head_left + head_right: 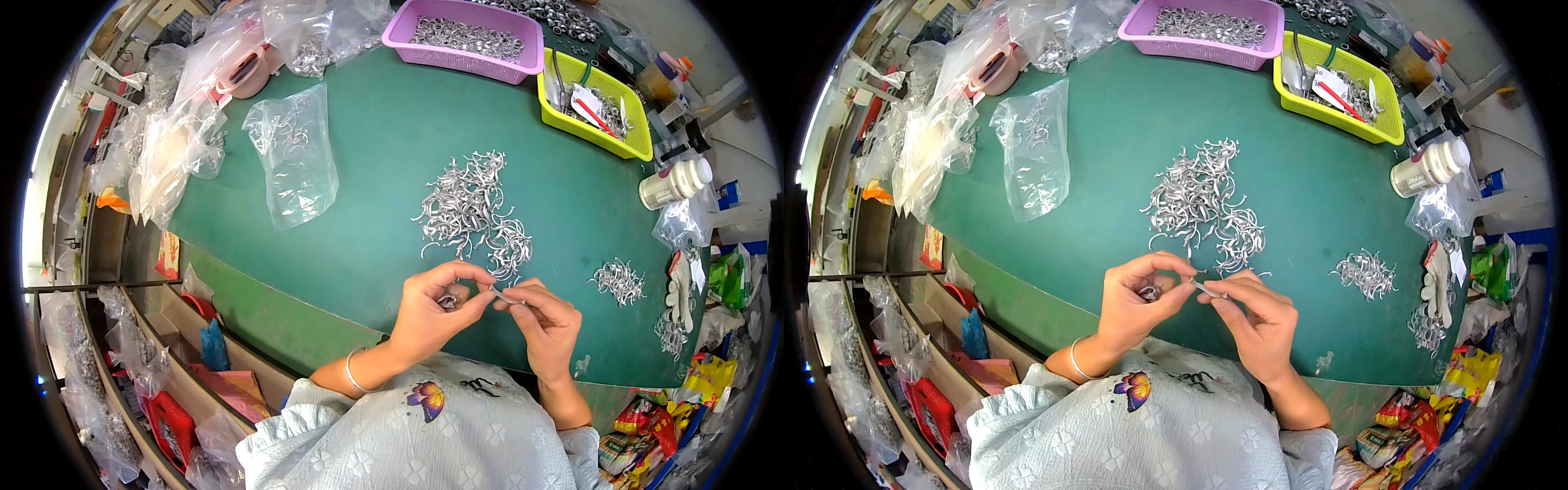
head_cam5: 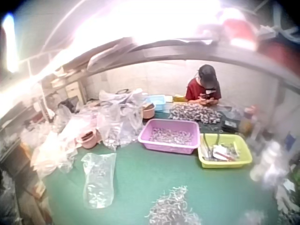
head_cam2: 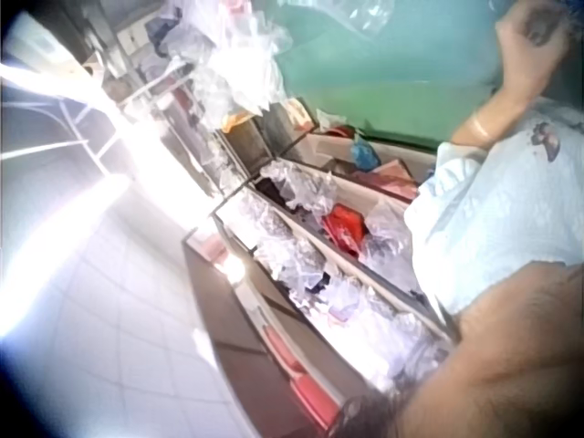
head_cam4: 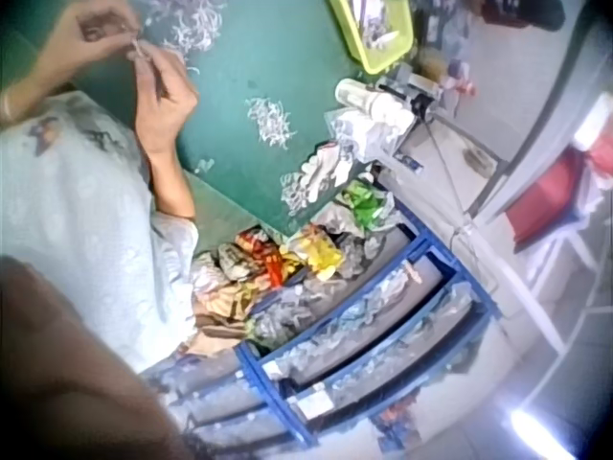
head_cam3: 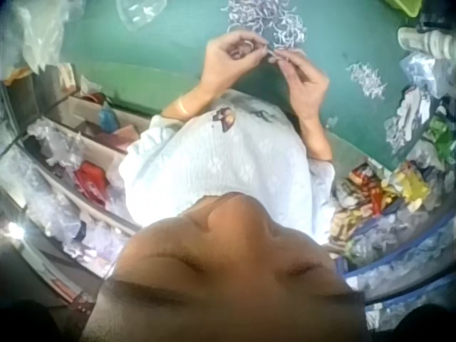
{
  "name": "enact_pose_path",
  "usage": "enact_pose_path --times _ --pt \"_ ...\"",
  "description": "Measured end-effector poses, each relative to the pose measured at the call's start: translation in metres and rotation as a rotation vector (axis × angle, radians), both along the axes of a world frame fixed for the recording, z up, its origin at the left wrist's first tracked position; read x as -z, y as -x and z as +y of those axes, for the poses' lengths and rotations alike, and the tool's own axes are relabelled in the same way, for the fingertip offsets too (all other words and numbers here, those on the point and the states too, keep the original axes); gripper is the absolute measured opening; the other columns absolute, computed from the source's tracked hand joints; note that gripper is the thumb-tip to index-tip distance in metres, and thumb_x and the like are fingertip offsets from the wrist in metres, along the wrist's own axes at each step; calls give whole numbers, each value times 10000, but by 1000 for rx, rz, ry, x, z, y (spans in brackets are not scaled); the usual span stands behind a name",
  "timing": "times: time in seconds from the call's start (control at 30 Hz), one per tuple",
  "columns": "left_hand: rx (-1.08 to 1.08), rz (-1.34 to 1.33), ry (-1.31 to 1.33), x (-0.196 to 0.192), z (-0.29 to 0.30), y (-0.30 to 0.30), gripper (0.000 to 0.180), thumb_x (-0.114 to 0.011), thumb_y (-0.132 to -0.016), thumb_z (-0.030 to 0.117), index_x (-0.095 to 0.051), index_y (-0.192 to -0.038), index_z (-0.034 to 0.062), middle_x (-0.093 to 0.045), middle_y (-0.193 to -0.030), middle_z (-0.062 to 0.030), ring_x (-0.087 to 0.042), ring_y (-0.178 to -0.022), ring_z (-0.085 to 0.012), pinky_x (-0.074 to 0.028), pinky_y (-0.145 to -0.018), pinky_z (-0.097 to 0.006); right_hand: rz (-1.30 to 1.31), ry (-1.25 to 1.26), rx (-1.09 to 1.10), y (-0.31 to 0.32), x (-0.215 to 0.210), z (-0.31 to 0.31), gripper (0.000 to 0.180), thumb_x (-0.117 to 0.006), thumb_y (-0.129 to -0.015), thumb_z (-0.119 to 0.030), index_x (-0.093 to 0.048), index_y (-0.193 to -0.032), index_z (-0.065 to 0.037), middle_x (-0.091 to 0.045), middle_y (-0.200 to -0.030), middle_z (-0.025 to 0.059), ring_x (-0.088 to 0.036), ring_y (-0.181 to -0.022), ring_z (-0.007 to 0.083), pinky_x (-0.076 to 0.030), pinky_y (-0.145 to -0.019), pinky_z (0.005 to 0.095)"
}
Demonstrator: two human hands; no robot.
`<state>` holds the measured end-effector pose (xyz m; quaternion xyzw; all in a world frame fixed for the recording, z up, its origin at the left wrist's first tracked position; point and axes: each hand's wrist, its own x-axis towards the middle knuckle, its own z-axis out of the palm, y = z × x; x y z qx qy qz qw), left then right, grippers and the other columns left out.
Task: The person sorts small crescent-shaped metal parts by hand on a green workbench, picking them from a central pile and placing them into smaller groups or containers.
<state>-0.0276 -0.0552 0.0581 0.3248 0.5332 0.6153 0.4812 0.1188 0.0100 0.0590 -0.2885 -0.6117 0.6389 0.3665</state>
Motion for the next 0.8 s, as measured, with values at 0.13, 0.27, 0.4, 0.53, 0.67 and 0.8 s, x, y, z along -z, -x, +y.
enact_pose_path --times 0.13,0.27,0.4,0.53,0.67,0.8 --pt "41 181 -180 -3 0 1 172 -665 -710 -41 -637 -873 8 -602 -787 -16 -354 -497 1 -261 -420 -166 53 -22 -58 -3 2 0 187 -551 -796 46 -616 -970 60 -628 -824 126 -553 -746 170 -435 -674 253" --pt "-28 422 -375 -9 -5 -2 187 -690 -670 -57 -651 -840 9 -617 -808 -52 -391 -493 -41 -302 -423 -177 83 51 -68 -4 2 -4 187 -536 -820 14 -611 -983 65 -620 -826 126 -549 -764 169 -427 -668 251" --pt "-40 551 -527 -11 -6 -1 233 -704 -626 -90 -651 -835 -2 -615 -775 -93 -460 -520 -59 -332 -421 -186 115 75 -105 -2 3 -7 185 -532 -826 6 -610 -981 70 -618 -827 125 -545 -775 170 -421 -669 251" --pt "14 521 -435 -17 -8 2 201 -686 -662 -79 -634 -845 -15 -602 -769 -61 -516 -559 -71 -385 -461 -180 92 61 -100 -2 3 -7 180 -532 -815 21 -615 -969 66 -618 -825 125 -549 -770 173 -423 -673 253" --pt "-38 15 -235 -4 -2 1 104 -620 -776 -15 -595 -876 -19 -555 -716 -1 -441 -513 -38 -336 -430 -173 -120 -83 -151 -3 6 3 158 -555 -794 25 -635 -930 36 -631 -806 92 -553 -738 153 -427 -666 249" --pt "61 -710 36 16 -4 18 124 -521 -882 112 -557 -907 -4 -495 -705 24 -265 -468 -8 -195 -392 -175 -329 -19 144 -18 41 22 120 -586 -775 9 -648 -879 5 -639 -777 72 -548 -688 121 -425 -633 257"
